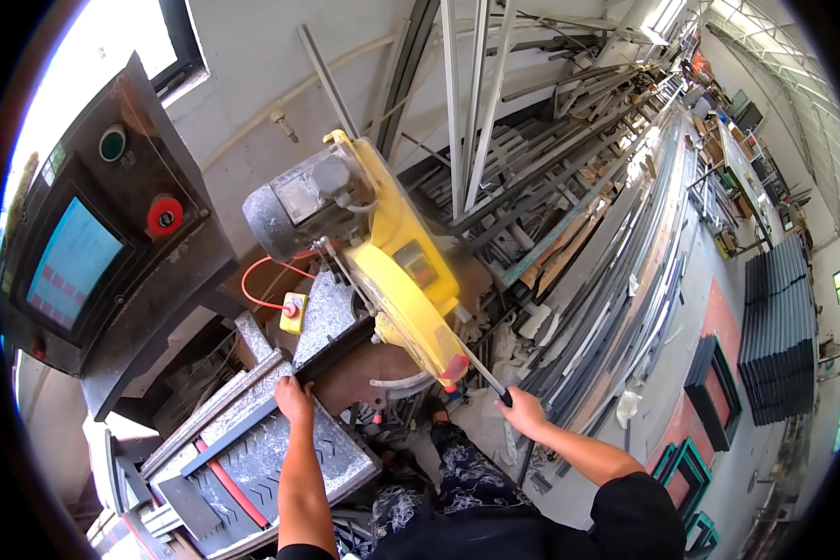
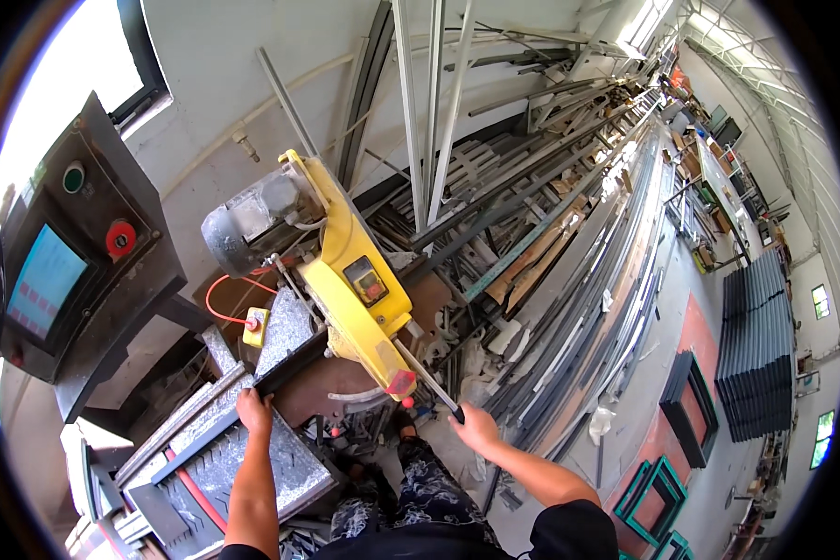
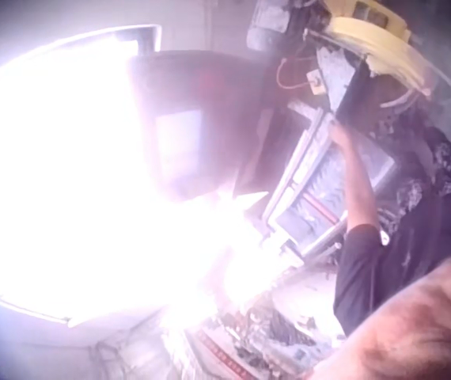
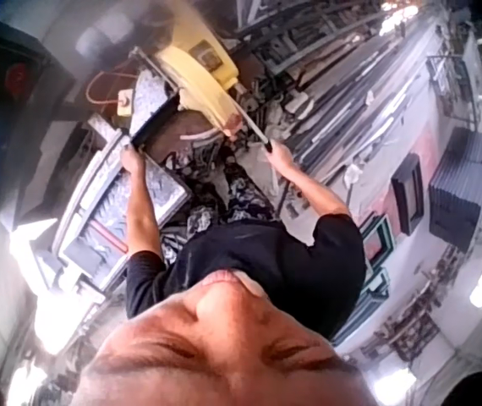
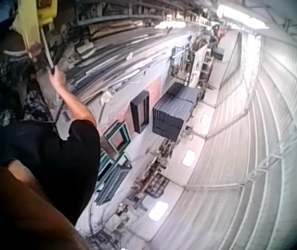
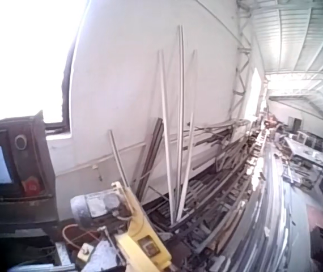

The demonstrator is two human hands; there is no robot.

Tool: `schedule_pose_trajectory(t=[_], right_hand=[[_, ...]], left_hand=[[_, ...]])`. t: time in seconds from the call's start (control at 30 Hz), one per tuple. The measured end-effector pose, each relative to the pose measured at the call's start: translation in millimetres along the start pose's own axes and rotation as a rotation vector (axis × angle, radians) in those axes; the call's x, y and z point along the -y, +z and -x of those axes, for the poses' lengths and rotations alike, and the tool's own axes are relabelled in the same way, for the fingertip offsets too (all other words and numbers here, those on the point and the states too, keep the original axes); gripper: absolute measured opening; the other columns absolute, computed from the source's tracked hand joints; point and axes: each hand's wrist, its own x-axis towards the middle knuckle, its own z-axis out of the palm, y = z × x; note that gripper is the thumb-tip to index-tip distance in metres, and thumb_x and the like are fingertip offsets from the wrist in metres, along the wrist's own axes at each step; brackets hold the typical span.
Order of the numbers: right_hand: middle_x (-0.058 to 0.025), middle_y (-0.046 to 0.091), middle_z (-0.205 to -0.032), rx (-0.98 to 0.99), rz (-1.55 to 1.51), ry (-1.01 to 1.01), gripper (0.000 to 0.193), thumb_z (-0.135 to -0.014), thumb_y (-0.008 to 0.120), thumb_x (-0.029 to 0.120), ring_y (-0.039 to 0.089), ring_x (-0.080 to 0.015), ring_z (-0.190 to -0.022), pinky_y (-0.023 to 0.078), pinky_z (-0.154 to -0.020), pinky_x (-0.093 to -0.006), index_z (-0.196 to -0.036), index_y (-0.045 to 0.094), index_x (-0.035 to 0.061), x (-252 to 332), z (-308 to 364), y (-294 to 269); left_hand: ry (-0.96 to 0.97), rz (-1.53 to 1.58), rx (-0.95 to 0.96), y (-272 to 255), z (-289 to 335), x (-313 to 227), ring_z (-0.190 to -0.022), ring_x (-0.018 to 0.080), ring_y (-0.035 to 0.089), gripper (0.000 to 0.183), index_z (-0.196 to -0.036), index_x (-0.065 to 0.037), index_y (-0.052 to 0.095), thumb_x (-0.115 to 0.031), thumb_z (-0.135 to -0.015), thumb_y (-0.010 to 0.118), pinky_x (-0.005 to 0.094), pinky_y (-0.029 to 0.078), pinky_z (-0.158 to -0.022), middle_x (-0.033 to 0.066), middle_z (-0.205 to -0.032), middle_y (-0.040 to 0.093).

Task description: The person positions metal strips on a cutting machine and uses a circular saw to cut them, then interacts with a control panel. They move green window frames from a stack on the workshop floor by hand.

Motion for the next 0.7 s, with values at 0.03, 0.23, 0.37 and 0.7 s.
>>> schedule_pose_trajectory(t=[0.03,0.23,0.37,0.7], right_hand=[[-0.0194,0.062,-0.075,0.002,0.0,-0.002,0.033,-0.083,0.07,0.033,0.061,-0.041,-0.073,0.048,-0.064,-0.0483,-0.087,0.056,0.0029,1.2,-1.5,0.6],[-0.0161,0.063,-0.074,0.004,0.008,0.011,0.034,-0.082,0.071,0.036,0.063,-0.0385,-0.072,0.048,-0.063,-0.0476,-0.086,0.058,0.0055,30.5,14.7,-43.1],[-0.0151,0.063,-0.074,0.021,0.018,0.008,0.031,-0.082,0.07,0.033,0.063,-0.0374,-0.071,0.049,-0.062,-0.0463,-0.085,0.058,0.0049,60.9,25.2,-86.8],[-0.0195,0.061,-0.074,0.016,0.007,0.014,0.035,-0.081,0.071,0.033,0.061,-0.0408,-0.072,0.047,-0.063,-0.0478,-0.084,0.055,0.0025,26.7,13.7,-38.8]], left_hand=[[-0.007,-0.004,0.004,-0.7,0.0,0.6,-0.086,0.0383,0.055,0.032,-0.079,0.0,0.06,-0.021,-0.066,0.08,0.0467,0.045,-0.076,0.0178,-0.086,0.057],[0.017,-0.016,-0.033,-3.3,4.9,-4.3,-0.086,0.0383,0.055,0.033,-0.082,0.001,0.06,-0.022,-0.067,0.079,0.0462,0.044,-0.077,0.0176,-0.088,0.058],[0.015,-0.001,-0.034,-1.4,4.0,-3.2,-0.085,0.0389,0.055,0.032,-0.08,0.001,0.059,-0.021,-0.067,0.079,0.0465,0.045,-0.076,0.0179,-0.086,0.057],[0.02,-0.004,-0.025,-0.1,5.2,2.4,-0.085,0.0374,0.056,0.031,-0.08,-0.001,0.06,-0.022,-0.067,0.079,0.0459,0.045,-0.076,0.0167,-0.086,0.058]])
